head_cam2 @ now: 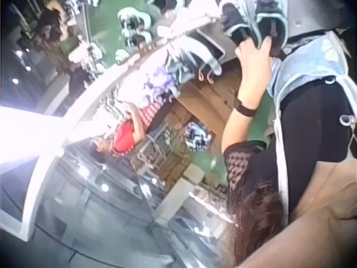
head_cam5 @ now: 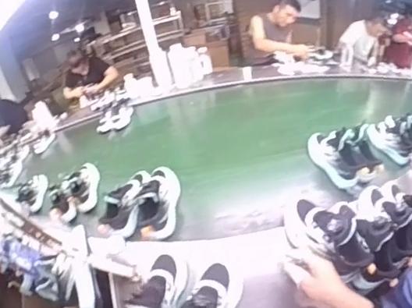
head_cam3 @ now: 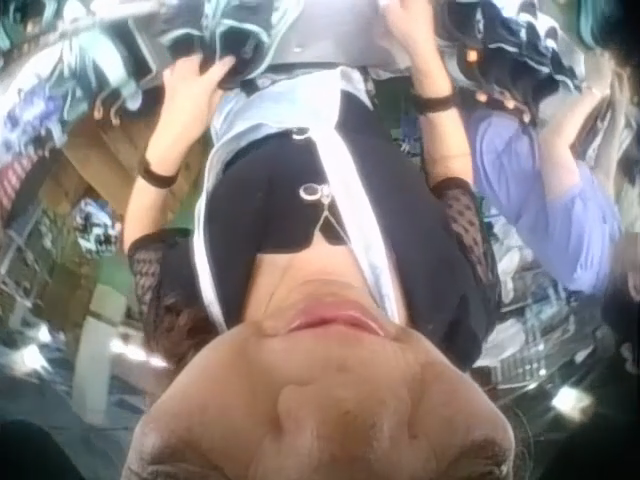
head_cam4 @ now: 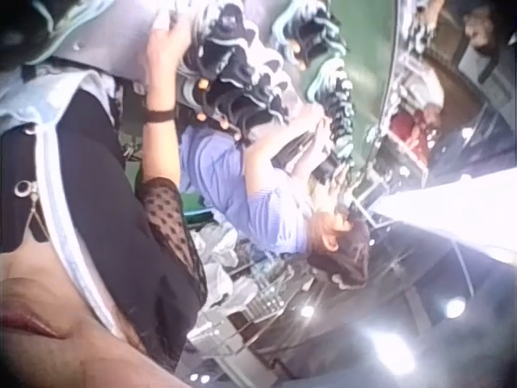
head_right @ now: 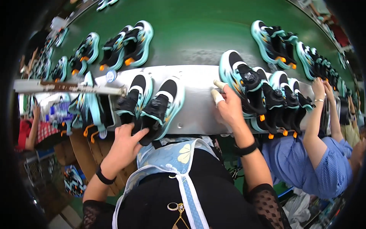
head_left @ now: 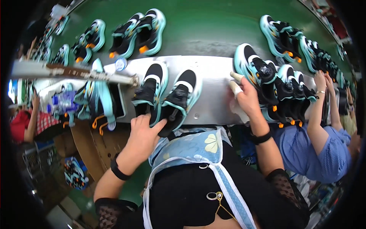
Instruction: The recorder is cleaning and inspecting shoes on an assembly line.
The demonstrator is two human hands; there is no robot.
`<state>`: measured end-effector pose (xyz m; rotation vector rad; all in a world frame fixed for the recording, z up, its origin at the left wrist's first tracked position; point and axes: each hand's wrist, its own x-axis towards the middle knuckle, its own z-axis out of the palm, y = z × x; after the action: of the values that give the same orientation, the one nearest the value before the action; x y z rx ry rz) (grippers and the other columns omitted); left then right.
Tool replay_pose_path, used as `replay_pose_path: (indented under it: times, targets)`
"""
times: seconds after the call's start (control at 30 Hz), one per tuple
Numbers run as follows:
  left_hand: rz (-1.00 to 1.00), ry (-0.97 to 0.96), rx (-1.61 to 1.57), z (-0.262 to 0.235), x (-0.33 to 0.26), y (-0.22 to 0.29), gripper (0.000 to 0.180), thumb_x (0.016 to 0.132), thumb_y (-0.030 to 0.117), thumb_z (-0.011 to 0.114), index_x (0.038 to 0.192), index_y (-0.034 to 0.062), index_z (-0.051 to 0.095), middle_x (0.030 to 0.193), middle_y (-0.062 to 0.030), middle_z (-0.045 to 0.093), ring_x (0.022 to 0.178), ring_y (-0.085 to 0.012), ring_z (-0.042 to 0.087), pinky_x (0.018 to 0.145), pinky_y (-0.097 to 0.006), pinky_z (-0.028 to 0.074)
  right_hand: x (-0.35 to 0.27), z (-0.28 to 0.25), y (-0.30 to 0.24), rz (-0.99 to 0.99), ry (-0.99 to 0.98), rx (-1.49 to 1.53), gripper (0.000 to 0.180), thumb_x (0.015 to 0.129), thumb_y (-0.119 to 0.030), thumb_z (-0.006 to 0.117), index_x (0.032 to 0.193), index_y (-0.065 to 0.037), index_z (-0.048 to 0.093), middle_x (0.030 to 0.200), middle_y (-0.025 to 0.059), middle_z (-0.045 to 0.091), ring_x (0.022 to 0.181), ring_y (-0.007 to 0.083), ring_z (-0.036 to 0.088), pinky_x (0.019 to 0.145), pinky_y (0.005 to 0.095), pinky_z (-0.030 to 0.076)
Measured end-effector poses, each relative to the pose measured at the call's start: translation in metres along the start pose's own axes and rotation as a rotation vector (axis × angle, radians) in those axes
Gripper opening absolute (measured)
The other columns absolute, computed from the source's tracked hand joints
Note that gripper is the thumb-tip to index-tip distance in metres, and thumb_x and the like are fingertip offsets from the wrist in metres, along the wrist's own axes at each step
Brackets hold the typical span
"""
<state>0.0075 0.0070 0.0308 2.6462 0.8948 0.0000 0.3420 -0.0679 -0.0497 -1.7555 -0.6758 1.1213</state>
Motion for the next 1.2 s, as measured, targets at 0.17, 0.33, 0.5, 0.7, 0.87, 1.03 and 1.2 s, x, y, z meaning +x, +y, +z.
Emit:
replay_pose_path:
  times: [0.17,0.33,0.5,0.7,0.87,1.03,1.2]
  targets:
    - [-0.077,0.398,-0.267,0.005,-0.005,0.036,0.035,0.068,-0.006,0.053,0.098,0.0037,0.065,0.103,-0.0102,0.067,0.102,-0.0302,0.059,0.091,-0.040,0.040,-0.026,0.026,-0.069,-0.372,-0.479,-0.436,0.056,0.085,-0.007,0.070,0.138,-0.013,0.054,0.095,0.0025,0.059,0.079,0.0110,0.055,0.072,0.0269,0.046]
    - [-0.062,0.424,-0.347,0.066,0.018,0.031,0.014,0.071,-0.004,0.055,0.080,0.0069,0.057,0.078,-0.0079,0.057,0.078,-0.0281,0.055,0.072,-0.040,0.038,0.007,0.088,-0.089,-0.698,-0.808,-0.520,0.061,0.075,-0.007,0.075,0.133,-0.012,0.055,0.086,0.0079,0.049,0.078,0.0233,0.056,0.070,0.0354,0.047]
    - [-0.219,0.601,-0.502,0.069,0.021,0.029,0.014,0.073,-0.006,0.054,0.070,0.0063,0.047,0.066,-0.0096,0.048,0.066,-0.0308,0.051,0.064,-0.040,0.034,-0.023,0.091,-0.104,-0.784,-0.872,-0.934,0.038,0.069,-0.002,0.066,0.105,-0.006,0.056,0.084,0.0119,0.060,0.078,0.0374,0.064,0.067,0.0434,0.053]
    - [-0.278,0.655,-0.536,0.072,0.028,0.029,0.014,0.074,-0.006,0.053,0.071,0.0052,0.046,0.067,-0.0106,0.049,0.067,-0.0323,0.051,0.063,-0.041,0.034,-0.065,0.126,-0.073,-0.999,-0.396,-1.429,0.030,0.077,-0.012,0.063,0.103,-0.001,0.054,0.078,0.0090,0.057,0.068,0.0213,0.063,0.055,0.0302,0.051]
    - [-0.266,0.693,-0.575,0.066,0.030,0.030,0.010,0.073,-0.006,0.049,0.070,0.0030,0.046,0.067,-0.0132,0.047,0.067,-0.0346,0.049,0.064,-0.041,0.035,-0.070,0.129,-0.074,-0.925,-0.301,-1.495,0.039,0.078,-0.011,0.064,0.113,0.003,0.052,0.080,0.0115,0.058,0.067,0.0245,0.063,0.055,0.0329,0.052]
    - [-0.297,0.835,-0.672,0.035,-0.004,0.003,0.014,0.075,-0.010,0.049,0.078,0.0018,0.056,0.074,-0.0116,0.055,0.074,-0.0299,0.057,0.068,-0.037,0.046,-0.043,0.087,-0.148,-0.676,-0.774,-1.188,0.049,0.077,-0.010,0.070,0.125,-0.009,0.057,0.087,0.0137,0.058,0.071,0.0317,0.062,0.066,0.0419,0.052]
    - [-0.599,0.626,-0.597,0.045,-0.002,-0.035,0.025,0.084,0.010,0.061,0.106,-0.0003,0.057,0.096,-0.0181,0.057,0.092,-0.0373,0.056,0.081,-0.045,0.044,0.017,0.136,-0.173,-0.654,-0.773,-0.747,0.057,0.079,-0.017,0.075,0.133,-0.021,0.058,0.092,0.0120,0.058,0.075,0.0255,0.059,0.070,0.0367,0.051]
